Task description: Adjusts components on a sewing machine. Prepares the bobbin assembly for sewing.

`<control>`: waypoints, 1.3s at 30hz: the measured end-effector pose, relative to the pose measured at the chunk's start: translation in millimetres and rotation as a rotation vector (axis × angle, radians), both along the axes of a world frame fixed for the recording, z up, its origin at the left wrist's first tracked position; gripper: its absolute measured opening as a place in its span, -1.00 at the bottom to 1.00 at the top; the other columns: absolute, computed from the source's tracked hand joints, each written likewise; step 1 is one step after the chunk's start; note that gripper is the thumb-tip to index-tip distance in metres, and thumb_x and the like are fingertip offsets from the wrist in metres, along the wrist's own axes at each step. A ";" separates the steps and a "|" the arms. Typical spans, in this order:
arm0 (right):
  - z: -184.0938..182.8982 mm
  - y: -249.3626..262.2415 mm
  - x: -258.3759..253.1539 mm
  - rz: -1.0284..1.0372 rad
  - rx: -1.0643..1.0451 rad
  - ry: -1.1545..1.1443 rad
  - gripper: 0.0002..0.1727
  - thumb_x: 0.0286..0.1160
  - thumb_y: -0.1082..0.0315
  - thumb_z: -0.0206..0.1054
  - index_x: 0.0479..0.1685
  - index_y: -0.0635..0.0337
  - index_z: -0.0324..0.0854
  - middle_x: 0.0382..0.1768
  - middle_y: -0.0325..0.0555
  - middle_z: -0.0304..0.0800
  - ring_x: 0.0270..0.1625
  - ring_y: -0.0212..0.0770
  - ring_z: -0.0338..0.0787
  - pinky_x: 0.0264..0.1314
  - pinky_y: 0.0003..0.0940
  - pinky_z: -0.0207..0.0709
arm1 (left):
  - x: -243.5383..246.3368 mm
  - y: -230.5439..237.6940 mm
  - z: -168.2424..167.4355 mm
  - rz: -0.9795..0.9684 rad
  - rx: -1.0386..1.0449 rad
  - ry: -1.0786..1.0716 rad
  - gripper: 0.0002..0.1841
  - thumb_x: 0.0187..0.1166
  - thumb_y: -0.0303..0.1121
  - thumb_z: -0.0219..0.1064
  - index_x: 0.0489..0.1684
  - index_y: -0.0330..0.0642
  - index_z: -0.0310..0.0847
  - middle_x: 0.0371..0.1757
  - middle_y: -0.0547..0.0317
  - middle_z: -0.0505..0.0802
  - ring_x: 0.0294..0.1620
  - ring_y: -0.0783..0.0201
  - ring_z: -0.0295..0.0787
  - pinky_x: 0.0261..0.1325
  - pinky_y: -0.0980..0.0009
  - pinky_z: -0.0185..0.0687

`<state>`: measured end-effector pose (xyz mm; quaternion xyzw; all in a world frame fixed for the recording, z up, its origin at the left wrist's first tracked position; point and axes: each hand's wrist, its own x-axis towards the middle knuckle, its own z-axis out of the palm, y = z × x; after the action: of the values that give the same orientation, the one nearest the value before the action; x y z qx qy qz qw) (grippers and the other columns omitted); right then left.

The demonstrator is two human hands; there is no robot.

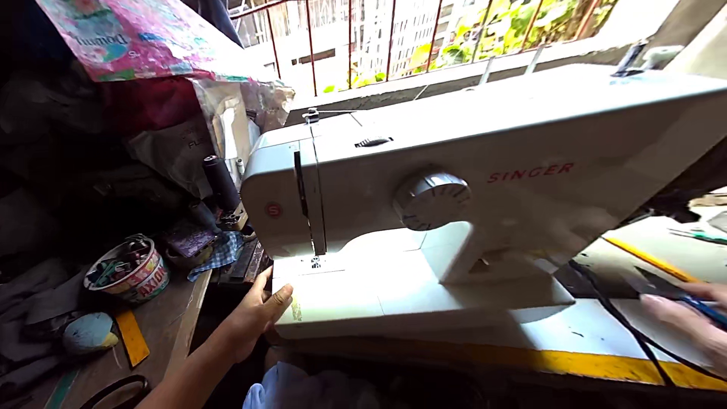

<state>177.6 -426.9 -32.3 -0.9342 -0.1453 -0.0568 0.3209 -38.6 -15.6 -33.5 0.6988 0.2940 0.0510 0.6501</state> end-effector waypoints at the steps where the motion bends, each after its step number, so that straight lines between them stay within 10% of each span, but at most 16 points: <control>1: -14.1 -4.3 17.1 0.001 -0.005 -0.053 -0.56 0.74 0.51 0.14 0.35 0.84 0.37 0.15 0.83 0.55 0.15 0.58 0.63 0.31 0.35 0.39 | 4.0 3.2 -3.9 -0.007 -0.013 -0.028 -0.21 0.74 -0.21 0.25 0.89 0.10 -0.22 0.26 -0.12 0.75 0.13 0.10 0.84 0.16 0.17 0.79; 9: -57.5 11.7 74.9 0.006 -0.044 -0.080 -0.66 0.73 0.43 0.22 0.30 0.53 0.57 0.06 0.63 0.69 0.15 0.62 0.70 0.22 0.60 0.40 | 1.5 12.0 -14.8 0.027 0.040 -0.122 -0.31 0.67 -0.27 0.20 0.83 0.07 0.02 0.28 0.07 0.79 0.13 0.23 0.86 0.12 0.25 0.84; 13: -56.4 3.1 83.0 -0.094 -0.075 -0.018 -0.63 0.78 0.30 0.18 0.35 0.40 0.58 0.10 0.46 0.75 0.15 0.46 0.76 0.21 0.46 0.52 | -2.6 21.4 -20.1 -0.088 0.137 -0.126 -0.10 0.63 -0.18 0.17 0.86 -0.23 -0.42 0.53 0.10 0.51 0.36 0.50 0.63 0.36 0.40 0.66; 18: -56.5 -14.2 72.8 -0.147 -0.224 -0.321 -0.58 0.63 0.28 0.36 0.32 0.41 0.67 0.19 0.58 0.61 0.27 0.59 0.61 0.20 0.50 0.45 | -1.3 24.5 -20.8 -0.132 0.108 -0.125 -0.07 0.62 -0.05 0.22 0.81 -0.25 -0.40 0.43 0.22 0.58 0.31 0.51 0.68 0.35 0.35 0.70; 21: -38.8 -14.0 35.3 0.042 -0.087 -0.603 -0.67 0.58 0.39 0.25 0.16 0.43 0.75 0.06 0.47 0.70 0.13 0.45 0.72 0.17 0.37 0.57 | 0.9 12.0 -12.9 -0.089 0.113 -0.074 -0.13 0.62 -0.14 0.19 0.84 -0.22 -0.31 0.41 0.13 0.59 0.26 0.47 0.70 0.27 0.38 0.71; 25: -29.7 34.3 -32.6 0.399 0.144 -0.725 -0.74 0.65 0.38 0.12 -0.06 0.30 0.73 -0.11 0.13 0.77 -0.03 -0.12 0.77 0.06 -0.30 0.67 | 0.8 14.1 -15.9 -0.036 0.071 -0.077 -0.15 0.49 -0.05 0.31 0.82 -0.03 0.02 0.25 0.13 0.81 0.12 0.30 0.85 0.09 0.31 0.84; 28: -35.3 74.2 -53.6 0.681 0.231 -0.692 -0.76 0.81 0.28 0.07 0.16 0.02 0.64 -0.03 -0.08 0.66 0.11 -0.30 0.67 0.23 -0.53 0.54 | 0.2 17.1 -13.1 -0.068 0.040 -0.062 -0.21 0.61 -0.12 0.26 0.86 -0.01 -0.03 0.30 0.08 0.78 0.16 0.26 0.83 0.13 0.29 0.81; 39: -32.8 178.4 -19.5 0.921 0.027 -0.874 -0.63 0.71 0.29 0.05 0.16 -0.11 0.80 -0.08 -0.04 0.82 0.06 -0.07 0.79 0.12 -0.24 0.63 | 4.6 21.1 -10.9 -0.120 -0.074 -0.059 -0.12 0.66 -0.21 0.30 0.94 0.15 -0.25 0.24 -0.02 0.79 0.06 0.22 0.86 0.06 0.29 0.80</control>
<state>158.1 -248.5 -65.1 -0.6623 -0.6493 -0.2908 0.2350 -34.0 5.5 -44.4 0.6887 0.2338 0.0216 0.6859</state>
